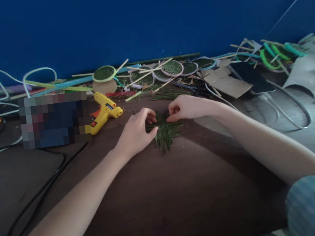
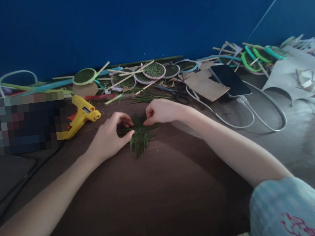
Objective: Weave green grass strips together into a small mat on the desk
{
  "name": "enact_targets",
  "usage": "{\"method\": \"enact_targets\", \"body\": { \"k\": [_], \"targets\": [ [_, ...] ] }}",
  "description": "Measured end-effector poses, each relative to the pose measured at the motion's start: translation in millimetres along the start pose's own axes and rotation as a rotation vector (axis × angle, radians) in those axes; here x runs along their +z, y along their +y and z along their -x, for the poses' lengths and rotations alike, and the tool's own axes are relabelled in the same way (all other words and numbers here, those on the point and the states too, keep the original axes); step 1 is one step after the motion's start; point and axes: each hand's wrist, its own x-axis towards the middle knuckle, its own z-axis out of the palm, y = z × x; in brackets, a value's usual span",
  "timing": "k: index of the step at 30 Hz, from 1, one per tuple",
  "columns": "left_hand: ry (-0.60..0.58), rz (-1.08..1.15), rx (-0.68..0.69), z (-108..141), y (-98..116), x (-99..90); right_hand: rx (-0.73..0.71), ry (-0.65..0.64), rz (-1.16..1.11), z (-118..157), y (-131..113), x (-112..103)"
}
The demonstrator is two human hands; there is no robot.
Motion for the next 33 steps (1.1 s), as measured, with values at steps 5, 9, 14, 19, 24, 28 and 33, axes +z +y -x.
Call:
{"method": "enact_targets", "body": {
  "k": [5, 9, 14, 19, 24, 28, 33],
  "targets": [
    [-0.009, -0.015, -0.011, -0.4, -0.1, 0.7, -0.025, -0.057, -0.009, 1.3, 1.3, -4.7],
    [-0.01, -0.041, -0.014, 0.0, 1.8, -0.3, -0.043, -0.078, 0.004, 1.4, 3.3, -5.6],
    [-0.011, -0.041, -0.005, -0.1, 2.7, -1.7, -0.037, -0.063, 0.009, 0.7, 3.6, -4.2],
    [-0.023, -0.023, 0.01, -0.9, 1.3, -1.4, -0.021, -0.072, 0.008, 0.8, 2.3, -5.0],
    [-0.032, -0.027, -0.01, -1.0, 2.0, -1.2, 0.0, -0.089, 0.007, 2.5, -0.5, -6.4],
    [-0.031, -0.045, -0.008, -0.9, 2.3, -1.1, -0.016, -0.088, -0.002, 2.3, 0.2, -6.5],
    [-0.031, -0.054, -0.001, -1.1, 1.2, -0.8, -0.02, -0.091, -0.012, 0.5, 2.6, -6.4]
  ]
}}
